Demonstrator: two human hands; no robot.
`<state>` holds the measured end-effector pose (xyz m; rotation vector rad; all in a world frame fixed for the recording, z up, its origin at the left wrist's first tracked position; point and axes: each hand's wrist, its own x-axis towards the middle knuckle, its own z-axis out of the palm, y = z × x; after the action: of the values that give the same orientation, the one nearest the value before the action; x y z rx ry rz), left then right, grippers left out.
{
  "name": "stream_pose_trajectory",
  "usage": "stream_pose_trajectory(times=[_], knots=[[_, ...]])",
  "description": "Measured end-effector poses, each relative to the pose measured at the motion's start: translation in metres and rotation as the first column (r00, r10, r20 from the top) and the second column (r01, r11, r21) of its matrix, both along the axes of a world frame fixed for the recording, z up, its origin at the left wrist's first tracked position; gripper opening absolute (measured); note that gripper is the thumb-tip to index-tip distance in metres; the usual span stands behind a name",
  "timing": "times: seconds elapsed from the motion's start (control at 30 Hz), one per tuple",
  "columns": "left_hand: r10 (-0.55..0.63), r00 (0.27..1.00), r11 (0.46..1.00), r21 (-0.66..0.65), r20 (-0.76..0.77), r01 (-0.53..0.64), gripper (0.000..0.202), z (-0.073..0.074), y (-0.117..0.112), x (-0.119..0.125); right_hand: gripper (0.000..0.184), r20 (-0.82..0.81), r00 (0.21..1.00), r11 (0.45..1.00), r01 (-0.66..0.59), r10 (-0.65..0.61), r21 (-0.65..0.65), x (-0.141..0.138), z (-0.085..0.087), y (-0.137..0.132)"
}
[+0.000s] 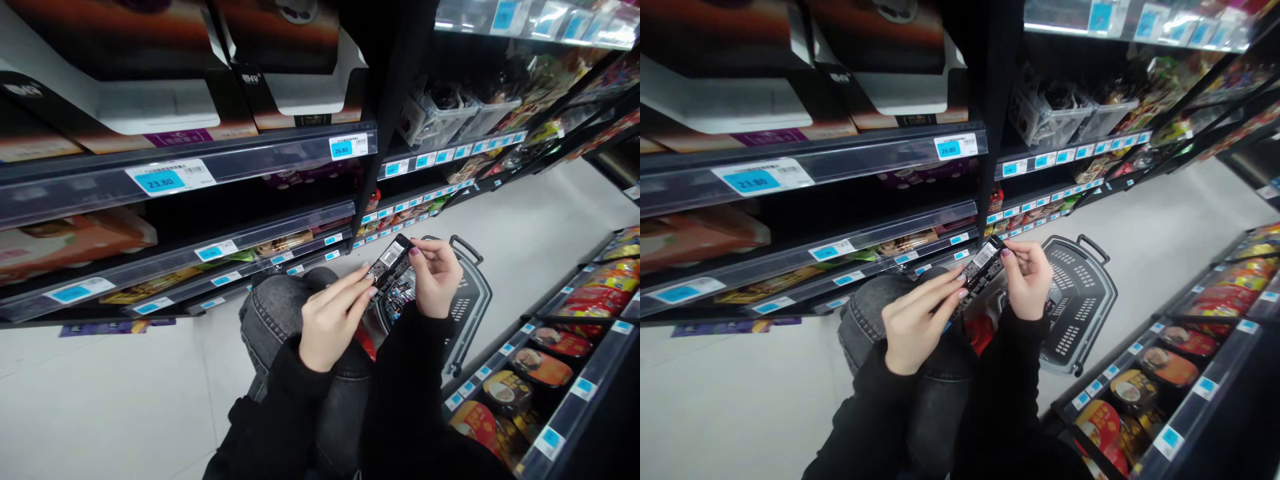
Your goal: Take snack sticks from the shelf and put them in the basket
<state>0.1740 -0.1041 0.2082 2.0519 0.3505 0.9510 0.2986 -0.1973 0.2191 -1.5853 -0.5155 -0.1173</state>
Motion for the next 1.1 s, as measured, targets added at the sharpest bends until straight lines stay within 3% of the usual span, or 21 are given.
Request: stream_pose_trajectory(times=[0.07,0.17,0.33,0.43,0.53,0.67,0.8,0.97,1.1], knots=[[0.006,0.999,0.985,-0.170,-0.046,-0.013,0.022,0.002,0.001,0.001,0.010,0.024,1.000,1.000,0.014,-0.014,0.020,0.000,0.000,0.001],[-0.063,0.985,0.920,-0.392,-0.160,-0.005,0.032,0.003,0.003,0.002,0.009,0.049,0.998,0.999,0.040,-0.041,0.025,-0.001,0.001,0.003],[-0.126,0.981,0.846,-0.533,-0.146,0.030,0.027,0.004,0.006,0.002,0.008,0.047,0.999,0.998,0.017,-0.020,0.053,0.000,0.001,0.002],[-0.129,0.982,0.835,-0.549,-0.135,0.034,0.026,0.003,0.005,0.002,0.011,-0.008,0.995,0.992,-0.101,0.101,0.076,0.004,-0.001,0.000],[-0.134,0.979,0.849,-0.528,-0.153,0.034,0.024,0.001,0.006,0.002,0.016,-0.038,0.981,0.982,-0.189,0.190,0.012,0.006,-0.003,-0.001],[-0.196,0.966,0.862,-0.500,-0.171,0.086,0.025,0.001,0.007,0.004,0.012,-0.045,0.994,0.995,-0.098,0.097,-0.027,0.003,-0.003,0.003],[-0.345,0.914,0.863,-0.455,-0.211,0.221,0.020,0.007,0.010,0.005,0.011,0.023,0.999,0.999,-0.041,0.042,-0.025,-0.002,0.000,0.009],[-0.508,0.825,0.780,-0.540,-0.248,0.317,0.015,0.014,0.012,0.003,0.006,0.048,0.989,0.990,-0.141,0.141,-0.007,-0.006,0.005,0.009],[-0.452,0.843,0.829,-0.484,-0.290,0.278,0.023,0.013,0.012,0.001,0.012,-0.034,0.963,0.963,-0.268,0.267,-0.025,-0.008,0.010,0.005]])
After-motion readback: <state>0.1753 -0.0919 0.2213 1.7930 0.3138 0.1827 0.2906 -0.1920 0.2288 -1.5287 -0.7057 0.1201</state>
